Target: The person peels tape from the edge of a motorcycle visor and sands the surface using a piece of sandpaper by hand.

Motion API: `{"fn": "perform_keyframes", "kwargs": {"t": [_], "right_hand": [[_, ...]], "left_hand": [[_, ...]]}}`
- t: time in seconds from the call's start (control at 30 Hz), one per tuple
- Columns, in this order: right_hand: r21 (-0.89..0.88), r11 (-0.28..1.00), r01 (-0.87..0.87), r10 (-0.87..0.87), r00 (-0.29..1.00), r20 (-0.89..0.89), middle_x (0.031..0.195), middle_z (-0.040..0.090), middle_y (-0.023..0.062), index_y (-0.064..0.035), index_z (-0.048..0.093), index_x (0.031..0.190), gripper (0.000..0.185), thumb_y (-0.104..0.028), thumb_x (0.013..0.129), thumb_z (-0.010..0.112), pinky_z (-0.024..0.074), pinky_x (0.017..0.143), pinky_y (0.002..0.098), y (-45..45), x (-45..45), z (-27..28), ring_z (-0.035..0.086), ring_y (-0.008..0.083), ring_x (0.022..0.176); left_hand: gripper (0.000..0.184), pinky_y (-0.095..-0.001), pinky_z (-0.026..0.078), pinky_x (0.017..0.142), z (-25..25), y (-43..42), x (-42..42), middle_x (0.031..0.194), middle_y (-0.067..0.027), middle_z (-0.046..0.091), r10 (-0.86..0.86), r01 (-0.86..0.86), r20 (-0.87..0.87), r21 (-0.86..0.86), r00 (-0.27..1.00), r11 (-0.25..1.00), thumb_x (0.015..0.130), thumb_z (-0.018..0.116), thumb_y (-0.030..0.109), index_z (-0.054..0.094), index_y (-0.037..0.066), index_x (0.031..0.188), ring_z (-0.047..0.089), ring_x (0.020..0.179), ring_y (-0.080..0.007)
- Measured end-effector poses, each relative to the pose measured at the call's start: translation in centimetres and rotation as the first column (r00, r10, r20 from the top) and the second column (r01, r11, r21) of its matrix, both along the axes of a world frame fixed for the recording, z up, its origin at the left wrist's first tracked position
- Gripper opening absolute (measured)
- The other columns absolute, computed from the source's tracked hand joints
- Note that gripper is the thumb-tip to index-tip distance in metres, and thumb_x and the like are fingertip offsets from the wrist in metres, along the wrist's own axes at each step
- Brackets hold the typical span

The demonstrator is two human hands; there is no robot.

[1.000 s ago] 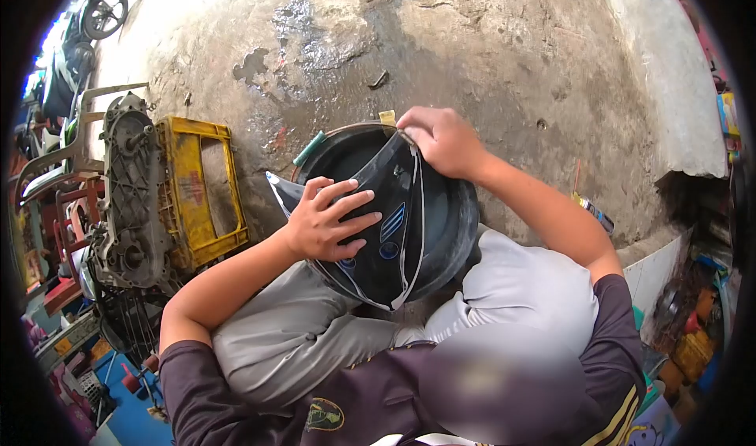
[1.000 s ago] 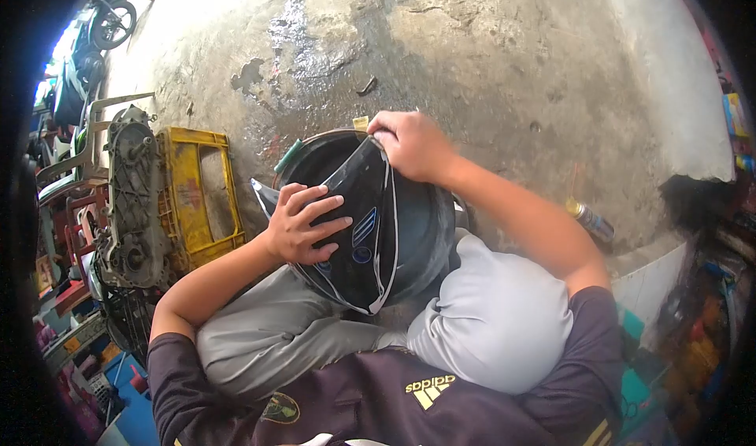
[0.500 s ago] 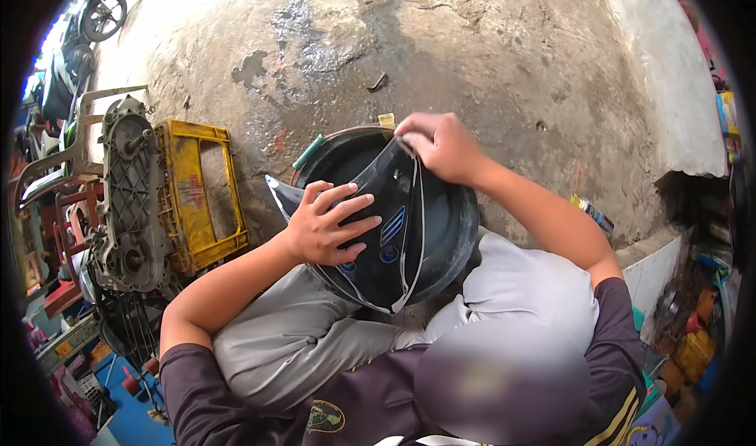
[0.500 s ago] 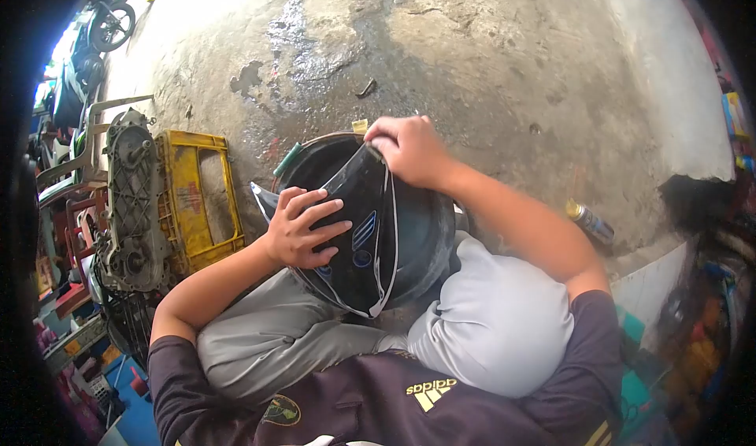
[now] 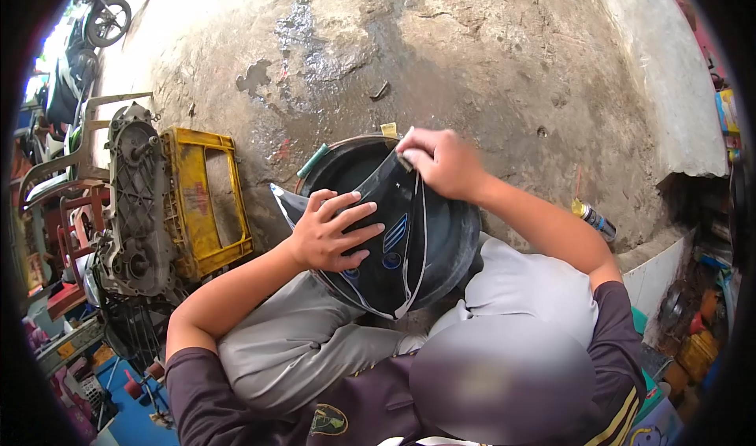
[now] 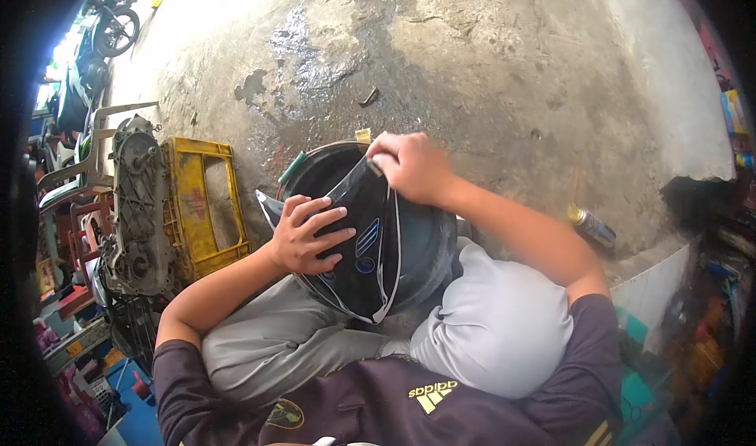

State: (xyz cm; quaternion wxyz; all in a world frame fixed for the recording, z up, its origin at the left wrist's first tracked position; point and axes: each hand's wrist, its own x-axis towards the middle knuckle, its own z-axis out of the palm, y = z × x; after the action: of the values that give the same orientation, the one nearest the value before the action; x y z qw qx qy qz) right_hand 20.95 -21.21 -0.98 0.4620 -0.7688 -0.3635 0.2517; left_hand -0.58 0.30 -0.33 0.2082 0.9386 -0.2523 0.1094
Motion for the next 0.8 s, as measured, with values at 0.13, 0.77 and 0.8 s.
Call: {"fn": "perform_keyframes", "kwargs": {"t": [0.13, 0.77, 0.8], "right_hand": [[0.063, 0.992, -0.113, 0.089, 0.949, 0.302, 0.09, 0.076, 0.0196, -0.0009, 0.074, 0.104, 0.014, -0.008, 0.095, 0.065, 0.0561, 0.077, 0.0404, 0.0, 1.3, -0.9, 0.075, 0.034, 0.084], [0.119, 0.983, -0.14, 0.101, 0.953, 0.287, 0.093, 0.076, 0.0162, -0.0069, 0.075, 0.103, 0.012, -0.011, 0.096, 0.066, 0.0534, 0.089, 0.0455, 0.0, 0.4, -1.3, 0.072, 0.0376, 0.088], [0.095, 0.985, -0.144, 0.113, 0.953, 0.28, 0.093, 0.076, 0.0164, -0.0068, 0.074, 0.102, 0.011, -0.012, 0.097, 0.066, 0.0533, 0.089, 0.0456, 0.1, 1.1, -1.5, 0.072, 0.0377, 0.089]], "left_hand": [[0.053, -0.0504, 0.043, 0.104, 0.0, -0.1, 0.0, 0.147, -0.0031, 0.063, 0.004, -0.004, -0.007, -0.011, 1.0, 1.0, 0.075, 0.081, 0.041, 0.078, 0.028, 0.126, 0.057, 0.131, -0.0292], [0.059, -0.0526, 0.043, 0.102, 0.0, 0.1, 0.2, 0.146, -0.0052, 0.063, -0.019, 0.019, 0.007, 0.011, 1.0, 1.0, 0.069, 0.084, 0.04, 0.078, 0.027, 0.126, 0.055, 0.133, -0.0318], [0.059, -0.0526, 0.043, 0.102, 0.1, 0.0, 0.1, 0.146, -0.0054, 0.062, -0.015, 0.015, 0.003, 0.013, 1.0, 1.0, 0.069, 0.084, 0.04, 0.078, 0.027, 0.126, 0.055, 0.132, -0.0317]]}}
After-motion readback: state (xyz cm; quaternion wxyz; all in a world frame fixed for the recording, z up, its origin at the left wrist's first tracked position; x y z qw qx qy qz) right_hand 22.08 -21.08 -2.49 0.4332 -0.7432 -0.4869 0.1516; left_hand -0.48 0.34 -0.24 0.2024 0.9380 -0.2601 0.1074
